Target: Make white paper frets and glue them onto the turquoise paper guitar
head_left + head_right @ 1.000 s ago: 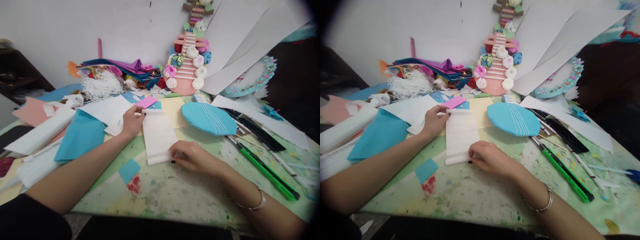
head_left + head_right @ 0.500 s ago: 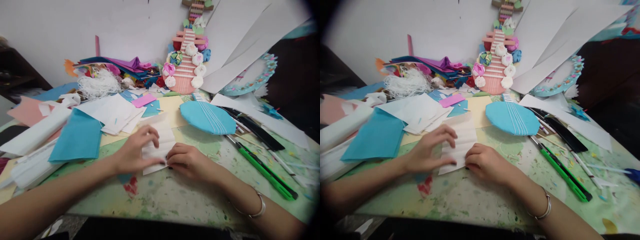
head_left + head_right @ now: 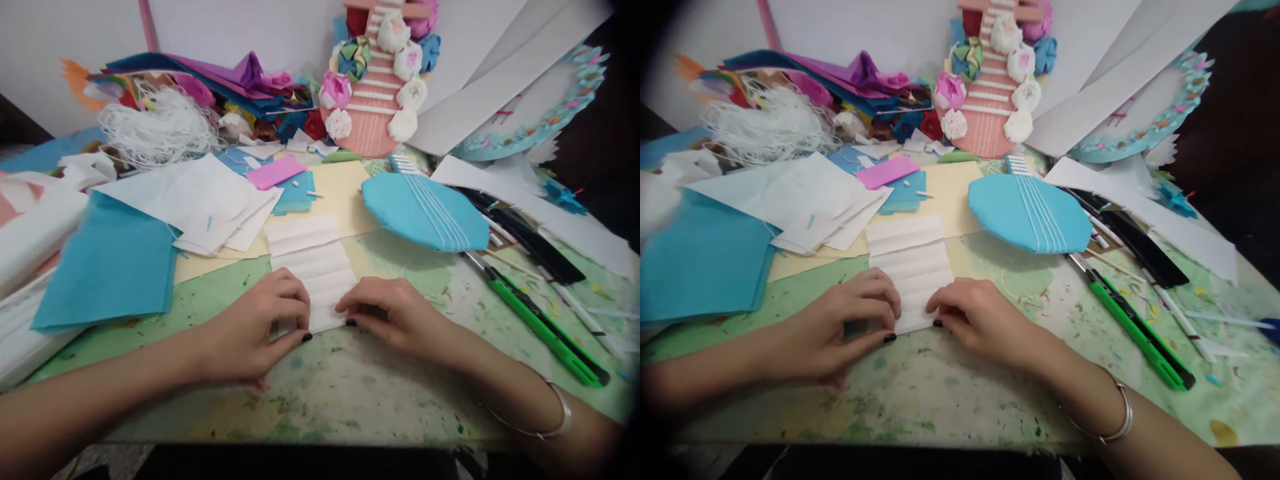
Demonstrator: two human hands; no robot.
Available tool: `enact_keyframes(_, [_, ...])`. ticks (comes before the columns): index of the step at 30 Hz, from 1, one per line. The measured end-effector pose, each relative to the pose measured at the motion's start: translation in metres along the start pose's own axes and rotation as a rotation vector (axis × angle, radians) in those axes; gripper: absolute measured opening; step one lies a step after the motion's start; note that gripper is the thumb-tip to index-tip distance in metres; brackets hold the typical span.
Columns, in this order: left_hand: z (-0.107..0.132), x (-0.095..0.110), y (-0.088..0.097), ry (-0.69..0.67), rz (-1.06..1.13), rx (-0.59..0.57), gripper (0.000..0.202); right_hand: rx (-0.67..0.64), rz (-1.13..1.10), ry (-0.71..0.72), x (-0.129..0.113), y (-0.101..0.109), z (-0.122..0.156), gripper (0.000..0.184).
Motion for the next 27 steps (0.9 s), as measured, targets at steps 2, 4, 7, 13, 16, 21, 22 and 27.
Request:
enact_keyframes(2, [-0.001,-0.002,0.000,0.030,0.007,-0.027,0.017,0.010,-0.015,-0.050,0.001,0.000,0.001,0.013])
enact_keyframes(4, [-0.003,-0.002,0.000,0.053,-0.023,-0.065,0.018,0.008,-0.007,-0.060,0.000,0.000,0.002,0.013])
enact_keyframes(7, [-0.004,-0.002,0.000,0.050,-0.065,-0.110,0.019,0.002,0.046,-0.027,-0.003,-0.001,0.002,0.015])
enact_keyframes(13, [-0.002,-0.002,-0.004,0.020,-0.119,-0.115,0.020,-0.022,0.060,0.018,-0.005,-0.005,0.003,0.019])
enact_keyframes(16, [0.000,-0.002,-0.006,0.052,-0.141,-0.119,0.018,-0.035,0.034,0.017,-0.004,-0.005,0.004,0.022])
enact_keyframes(21, [-0.001,0.003,-0.005,0.038,-0.121,-0.144,0.009,-0.048,0.043,0.034,-0.008,0.000,0.006,0.022])
enact_keyframes(22, [-0.001,0.005,-0.005,0.000,-0.125,-0.145,0.012,-0.046,0.053,0.050,-0.009,0.001,0.006,0.019])
enact_keyframes(27, [0.003,0.015,-0.006,-0.181,-0.222,-0.124,0.009,-0.003,0.117,0.139,-0.012,0.000,0.006,0.009])
Point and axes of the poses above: each hand's wrist, its own z-axis away from the middle knuckle, its own y-axis out of the back of the hand, x = y × z, the point moved 5 cm from there along -z, towards the middle knuckle, and after that the axes turned 4 degrees about x, right-handed, at the moved point
